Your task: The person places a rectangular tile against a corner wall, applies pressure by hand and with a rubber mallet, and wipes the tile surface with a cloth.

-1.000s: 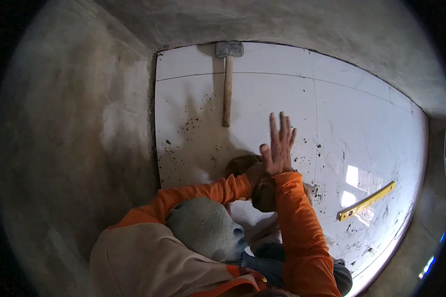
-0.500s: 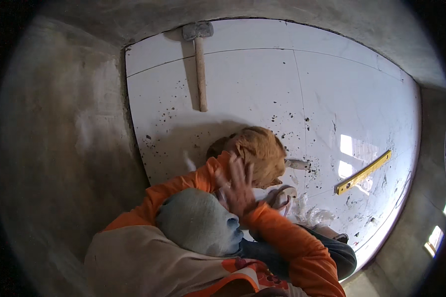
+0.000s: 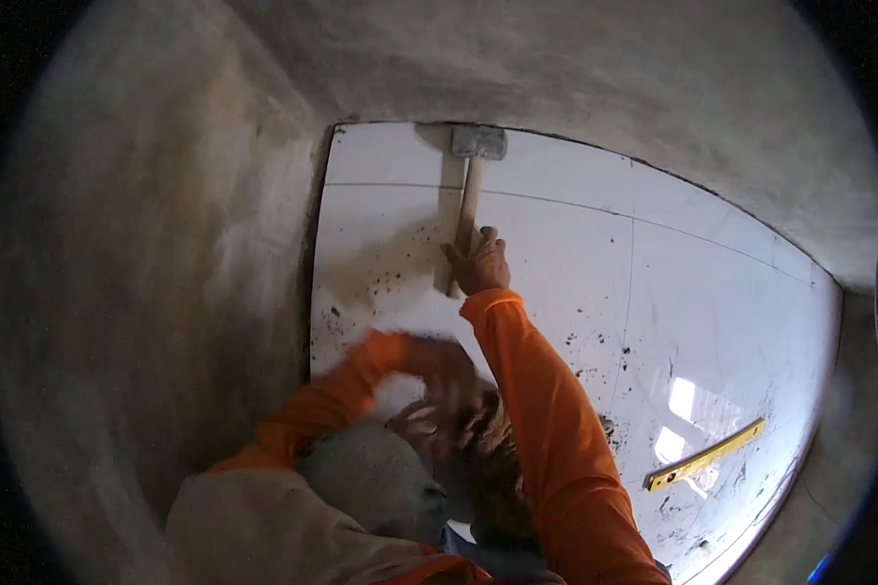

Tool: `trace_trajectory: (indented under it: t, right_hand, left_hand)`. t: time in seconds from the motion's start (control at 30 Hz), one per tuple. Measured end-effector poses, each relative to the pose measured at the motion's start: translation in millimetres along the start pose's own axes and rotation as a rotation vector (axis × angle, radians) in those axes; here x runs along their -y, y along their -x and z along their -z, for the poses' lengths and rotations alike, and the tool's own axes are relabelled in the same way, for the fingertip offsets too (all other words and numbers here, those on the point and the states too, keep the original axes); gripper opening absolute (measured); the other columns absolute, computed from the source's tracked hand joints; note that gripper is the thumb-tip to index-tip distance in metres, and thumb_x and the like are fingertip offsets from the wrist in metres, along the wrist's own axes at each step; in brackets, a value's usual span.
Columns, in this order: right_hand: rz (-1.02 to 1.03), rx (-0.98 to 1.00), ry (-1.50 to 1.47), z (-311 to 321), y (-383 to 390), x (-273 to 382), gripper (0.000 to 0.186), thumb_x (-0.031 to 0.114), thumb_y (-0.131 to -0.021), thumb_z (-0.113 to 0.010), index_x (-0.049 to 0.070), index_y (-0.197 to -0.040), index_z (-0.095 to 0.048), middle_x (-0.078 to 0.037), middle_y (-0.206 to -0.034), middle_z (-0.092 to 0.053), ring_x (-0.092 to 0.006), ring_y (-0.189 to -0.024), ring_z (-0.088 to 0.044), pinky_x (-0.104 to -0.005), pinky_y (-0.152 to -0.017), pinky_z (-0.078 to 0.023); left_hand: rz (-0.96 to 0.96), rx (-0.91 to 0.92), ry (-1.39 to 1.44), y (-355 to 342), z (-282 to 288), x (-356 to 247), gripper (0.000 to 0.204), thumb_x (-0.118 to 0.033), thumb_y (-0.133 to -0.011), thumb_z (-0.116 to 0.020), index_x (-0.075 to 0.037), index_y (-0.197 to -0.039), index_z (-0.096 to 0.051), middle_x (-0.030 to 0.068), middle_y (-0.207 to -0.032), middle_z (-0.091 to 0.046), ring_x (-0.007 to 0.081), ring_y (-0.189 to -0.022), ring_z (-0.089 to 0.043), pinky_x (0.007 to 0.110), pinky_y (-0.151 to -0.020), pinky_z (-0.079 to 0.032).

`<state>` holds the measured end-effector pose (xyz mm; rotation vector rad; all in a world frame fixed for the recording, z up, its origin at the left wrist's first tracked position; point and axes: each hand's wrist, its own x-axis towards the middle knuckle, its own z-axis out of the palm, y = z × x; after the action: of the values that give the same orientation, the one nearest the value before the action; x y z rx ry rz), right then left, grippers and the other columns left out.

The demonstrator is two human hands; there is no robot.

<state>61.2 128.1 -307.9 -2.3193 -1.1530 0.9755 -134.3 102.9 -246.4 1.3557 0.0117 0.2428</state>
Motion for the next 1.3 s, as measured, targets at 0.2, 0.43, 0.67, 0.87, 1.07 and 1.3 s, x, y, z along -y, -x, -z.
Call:
trace_trajectory:
  t: [0.2, 0.43, 0.67, 0.87, 1.07, 1.3]
  right_hand:
    - [-0.055, -0.116, -0.051, 7, -26, 2, 0.044, 0.031, -0.08, -0.057, -0.003, -0.104, -0.041, -0.027, -0.095, -0.056, -0.0441, -0.091, -0.057, -0.0475, -0.08, -0.047]
    - [0.13, -0.083, -0.258, 71, 4, -5, 0.046, 0.041, -0.093, -0.041, -0.004, -0.084, -0.044, -0.031, -0.065, -0.055, -0.0501, -0.067, -0.055, -0.052, -0.059, -0.045]
    - [0.171, -0.193, -0.219, 47, -33, -28, 0.042, 0.038, -0.095, -0.038, -0.003, -0.085, -0.044, -0.029, -0.063, -0.055, -0.0494, -0.063, -0.055, -0.0541, -0.057, -0.044]
    - [-0.014, -0.138, -0.202, 59, -34, -34, 0.044, 0.038, -0.095, -0.035, -0.003, -0.083, -0.046, -0.033, -0.069, -0.054, -0.0513, -0.068, -0.054, -0.0553, -0.062, -0.043]
    - [-0.1, -0.032, -0.205, 53, -24, -54, 0.045, 0.036, -0.095, -0.036, -0.004, -0.08, -0.049, -0.03, -0.069, -0.055, -0.0505, -0.067, -0.054, -0.054, -0.06, -0.043]
    - [-0.038, -0.288, -0.332, 76, -33, -70, 0.044, 0.036, -0.094, -0.039, -0.004, -0.079, -0.05, -0.029, -0.066, -0.055, -0.0497, -0.066, -0.054, -0.0516, -0.056, -0.043]
  left_hand:
    - [0.352, -1.227, -1.182, -44, 219, 110, 0.04, -0.03, -0.089, -0.052, -0.004, -0.12, -0.051, 0.0163, -0.119, -0.055, 0.0301, -0.108, -0.053, 0.037, -0.092, -0.041]
    - [0.901, -1.125, -1.513, -154, 207, 153, 0.063, -0.052, -0.086, -0.04, -0.009, -0.132, -0.04, 0.0166, -0.141, -0.03, 0.0343, -0.132, -0.026, 0.051, -0.107, -0.019]
    - [0.813, -1.237, -1.712, -149, 206, 94, 0.073, -0.054, -0.084, -0.043, -0.008, -0.138, -0.026, 0.0124, -0.144, -0.026, 0.0286, -0.138, -0.015, 0.06, -0.106, -0.011]
    - [1.24, -1.053, -1.602, -159, 205, 85, 0.077, -0.065, -0.086, -0.028, -0.02, -0.146, -0.01, 0.0069, -0.152, -0.005, 0.0264, -0.14, -0.003, 0.054, -0.109, -0.003]
    - [1.053, -1.097, -1.676, -150, 209, 96, 0.072, -0.061, -0.086, -0.032, -0.021, -0.145, -0.018, 0.0112, -0.151, -0.01, 0.0309, -0.139, -0.004, 0.059, -0.107, -0.002]
    - [0.999, -0.929, -1.673, -154, 199, 91, 0.067, -0.054, -0.088, -0.035, -0.021, -0.144, -0.02, 0.0079, -0.151, -0.013, 0.0322, -0.139, -0.005, 0.059, -0.107, -0.004]
